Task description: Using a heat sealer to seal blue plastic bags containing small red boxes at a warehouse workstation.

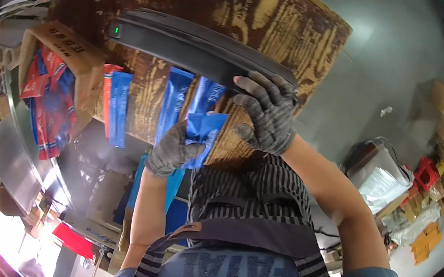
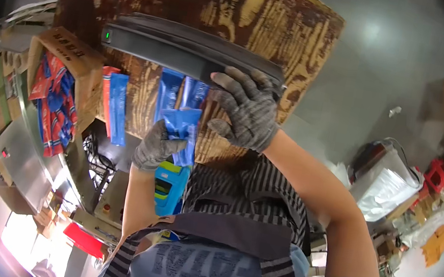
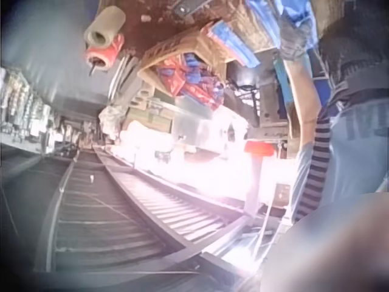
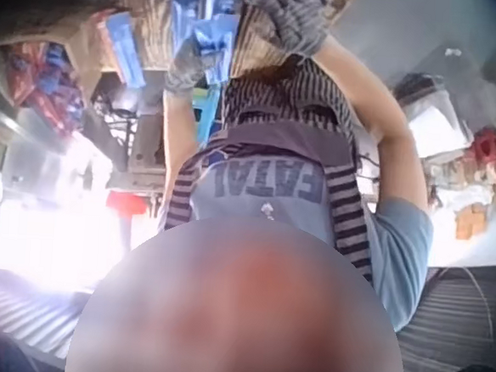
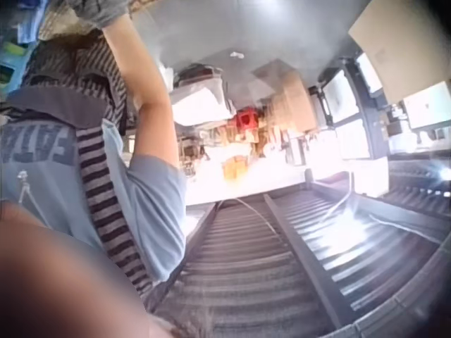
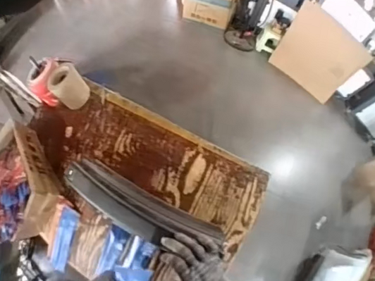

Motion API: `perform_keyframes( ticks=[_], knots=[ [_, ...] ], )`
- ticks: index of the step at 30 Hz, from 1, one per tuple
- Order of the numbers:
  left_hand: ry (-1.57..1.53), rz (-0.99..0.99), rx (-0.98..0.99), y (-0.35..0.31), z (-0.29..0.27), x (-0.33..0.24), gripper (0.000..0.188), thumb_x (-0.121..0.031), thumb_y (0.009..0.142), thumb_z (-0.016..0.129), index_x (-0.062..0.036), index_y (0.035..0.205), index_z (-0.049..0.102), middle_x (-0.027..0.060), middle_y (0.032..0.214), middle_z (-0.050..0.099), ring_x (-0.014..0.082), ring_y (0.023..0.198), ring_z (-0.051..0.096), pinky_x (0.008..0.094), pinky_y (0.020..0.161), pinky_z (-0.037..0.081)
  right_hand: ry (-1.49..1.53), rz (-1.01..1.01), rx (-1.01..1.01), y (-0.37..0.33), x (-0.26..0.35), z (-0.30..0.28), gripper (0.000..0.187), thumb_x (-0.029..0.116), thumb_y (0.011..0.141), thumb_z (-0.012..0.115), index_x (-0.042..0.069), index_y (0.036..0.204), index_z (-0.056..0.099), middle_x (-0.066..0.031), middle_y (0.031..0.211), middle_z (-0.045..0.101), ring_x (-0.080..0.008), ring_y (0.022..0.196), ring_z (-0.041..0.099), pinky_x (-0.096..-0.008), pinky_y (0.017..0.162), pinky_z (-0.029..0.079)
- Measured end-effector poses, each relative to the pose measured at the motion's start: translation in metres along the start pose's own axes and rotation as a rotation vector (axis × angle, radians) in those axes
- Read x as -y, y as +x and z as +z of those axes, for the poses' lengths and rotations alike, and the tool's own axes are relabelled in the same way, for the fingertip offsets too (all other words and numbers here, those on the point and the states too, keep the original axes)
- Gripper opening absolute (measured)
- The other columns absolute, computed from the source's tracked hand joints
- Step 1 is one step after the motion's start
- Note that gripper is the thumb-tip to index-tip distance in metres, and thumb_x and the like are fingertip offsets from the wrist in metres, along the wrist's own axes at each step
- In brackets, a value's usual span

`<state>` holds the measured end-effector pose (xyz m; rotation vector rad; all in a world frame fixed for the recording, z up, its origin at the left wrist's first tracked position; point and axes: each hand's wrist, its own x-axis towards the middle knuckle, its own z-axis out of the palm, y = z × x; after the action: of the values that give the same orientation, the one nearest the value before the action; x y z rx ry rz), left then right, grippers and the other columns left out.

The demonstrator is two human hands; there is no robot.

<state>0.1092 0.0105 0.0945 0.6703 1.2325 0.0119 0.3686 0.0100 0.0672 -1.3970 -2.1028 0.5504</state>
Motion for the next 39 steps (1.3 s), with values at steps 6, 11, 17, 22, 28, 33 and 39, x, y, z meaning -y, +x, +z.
perform_keyframes(
  ticks=[6, 11, 17, 22, 28, 33, 39],
  knots=[
    [0.071, 0.116, 0.046, 0.04, 0.031, 0.009, 0.051, -0.008, 0.076, 0.073, 0.0, 0.124, 0.057, 0.0064, 0.105, 0.066, 0.0152, 0.096, 0.06, 0.0313, 0.089, 0.047, 0.021, 0.013, -0.065, -0.003, -0.004, -0.002, 0.026, 0.036, 0.083, 0.06, 0.01, 0.087, 0.062, -0.0101, 0.122, 0.062, -0.0325, 0.114, 0.057, -0.0488, 0.097, 0.035],
    [-0.233, 0.413, -0.019, 0.041, 0.053, 0.005, 0.042, -0.009, 0.082, 0.073, -0.0023, 0.12, 0.058, 0.0032, 0.105, 0.065, 0.0121, 0.095, 0.059, 0.0285, 0.088, 0.048, -0.014, 0.016, -0.06, -0.007, -0.003, 0.001, 0.022, 0.027, 0.077, 0.065, 0.009, 0.088, 0.062, -0.0081, 0.122, 0.062, -0.031, 0.115, 0.057, -0.0493, 0.097, 0.036],
    [-0.258, 0.415, -0.317, 0.037, 0.073, -0.011, 0.016, -0.002, 0.087, 0.067, -0.0044, 0.103, 0.066, -0.0025, 0.089, 0.063, 0.0056, 0.079, 0.053, 0.0211, 0.072, 0.044, -0.003, 0.026, -0.073, -0.009, -0.004, 0.001, 0.022, 0.023, 0.073, 0.065, 0.01, 0.09, 0.061, -0.0068, 0.123, 0.061, -0.0305, 0.116, 0.057, -0.0495, 0.097, 0.036],
    [-0.327, 0.49, -0.371, 0.042, 0.076, -0.01, 0.01, -0.002, 0.087, 0.067, -0.0043, 0.096, 0.067, -0.0035, 0.085, 0.062, 0.0054, 0.077, 0.051, 0.0209, 0.07, 0.042, -0.021, -0.004, -0.073, -0.008, -0.004, 0.004, 0.022, 0.022, 0.073, 0.064, 0.012, 0.092, 0.062, -0.0066, 0.123, 0.062, -0.0295, 0.116, 0.057, -0.0488, 0.097, 0.036],
    [-0.218, 0.482, -0.449, 0.047, 0.078, -0.012, 0.006, -0.001, 0.086, 0.067, -0.0023, 0.092, 0.066, -0.0006, 0.086, 0.064, 0.0081, 0.078, 0.053, 0.0238, 0.073, 0.045, -0.043, 0.005, -0.063, -0.005, -0.003, 0.006, 0.021, 0.019, 0.07, 0.065, 0.012, 0.09, 0.061, -0.0063, 0.122, 0.062, -0.0284, 0.116, 0.057, -0.0484, 0.096, 0.037],
    [0.069, 0.65, -0.648, 0.045, 0.067, -0.012, 0.008, -0.006, 0.089, 0.064, 0.0004, 0.094, 0.066, 0.003, 0.088, 0.064, 0.0118, 0.081, 0.058, 0.0253, 0.075, 0.048, -0.048, 0.008, -0.057, -0.005, -0.004, 0.003, 0.019, 0.017, 0.069, 0.066, 0.012, 0.087, 0.061, -0.0062, 0.122, 0.062, -0.0288, 0.115, 0.056, -0.0487, 0.096, 0.037],
    [0.619, 0.629, -0.852, 0.073, 0.04, 0.027, 0.081, -0.012, 0.067, 0.081, -0.0016, 0.136, 0.039, 0.0157, 0.129, 0.05, 0.0358, 0.117, 0.047, 0.0454, 0.102, 0.037, -0.029, 0.016, -0.017, -0.009, -0.004, 0.006, 0.015, 0.019, 0.075, 0.064, 0.01, 0.087, 0.061, -0.0044, 0.126, 0.059, -0.0267, 0.121, 0.052, -0.0509, 0.102, 0.031]
  ],
)
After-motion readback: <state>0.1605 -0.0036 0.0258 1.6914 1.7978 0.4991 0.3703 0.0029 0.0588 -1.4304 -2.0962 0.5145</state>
